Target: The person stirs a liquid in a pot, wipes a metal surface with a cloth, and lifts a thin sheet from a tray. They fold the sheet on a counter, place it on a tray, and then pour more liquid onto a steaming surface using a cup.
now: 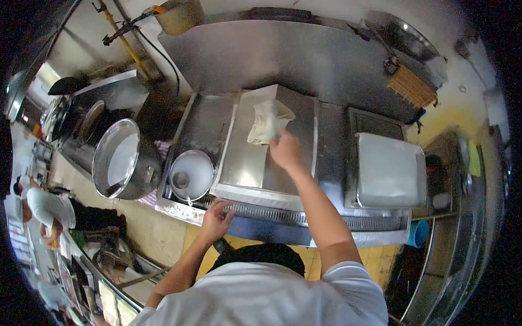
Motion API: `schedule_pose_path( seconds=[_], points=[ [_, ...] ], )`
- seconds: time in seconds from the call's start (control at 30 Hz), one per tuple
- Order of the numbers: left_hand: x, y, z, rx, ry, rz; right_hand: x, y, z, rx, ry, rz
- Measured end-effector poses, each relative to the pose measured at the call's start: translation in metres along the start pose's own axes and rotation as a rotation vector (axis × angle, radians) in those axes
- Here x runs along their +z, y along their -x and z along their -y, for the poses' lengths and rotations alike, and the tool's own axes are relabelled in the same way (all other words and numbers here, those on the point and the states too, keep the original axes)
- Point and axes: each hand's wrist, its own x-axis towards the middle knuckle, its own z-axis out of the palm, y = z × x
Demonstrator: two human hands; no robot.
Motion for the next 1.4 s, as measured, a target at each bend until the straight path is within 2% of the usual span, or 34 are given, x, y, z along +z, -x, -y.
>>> schedule_pose_path(
  seconds=[0.07,0.17,0.27,0.37,0.77,0.83,0.9,0.97,1.13,1.2,1.3,1.4],
  points=[
    [0.001,0.013,0.005,-0.077,-0.028,-0.022,0.001,-0.038,0.0,0.028,0.027,-0.006],
    [0.002,0.034,0.012,-0.184,-0.044,-0.078,-0.005,-0.072,0.024,0.151,0.106,0.117],
    [0.0,0.049,0.012,-0.266,-0.045,-0.122,0.033,-0.1,0.015,0.122,0.172,0.142],
    [-0.002,0.06,0.012,-0.294,-0.048,-0.167,0.048,-0.104,0.011,0.217,0.082,0.11],
    [-0.027,0.11,0.013,-0.317,0.031,-0.351,0.051,-0.078,0.021,0.227,-0.086,-0.109],
    [-0.031,0.13,0.022,-0.325,0.044,-0.415,0.042,-0.066,0.03,0.184,-0.09,-0.139],
    [-0.035,0.148,0.032,-0.318,0.079,-0.466,0.045,-0.057,0.029,0.026,-0.16,-0.286],
    [-0.042,0.161,0.041,-0.318,0.084,-0.5,0.041,-0.043,0.038,-0.008,-0.127,-0.344],
    [-0.061,0.186,0.037,-0.365,0.106,-0.525,-0.007,0.024,0.101,-0.189,-0.176,-0.438],
    [-0.071,0.188,0.035,-0.293,0.116,-0.565,-0.025,0.049,0.131,-0.249,-0.226,-0.439],
    [-0.09,0.197,0.022,-0.265,0.127,-0.595,-0.031,0.083,0.165,-0.505,-0.437,-0.559],
    [-0.105,0.218,0.022,-0.168,0.121,-0.697,-0.038,0.131,0.205,-0.623,-0.499,-0.546]
  ],
)
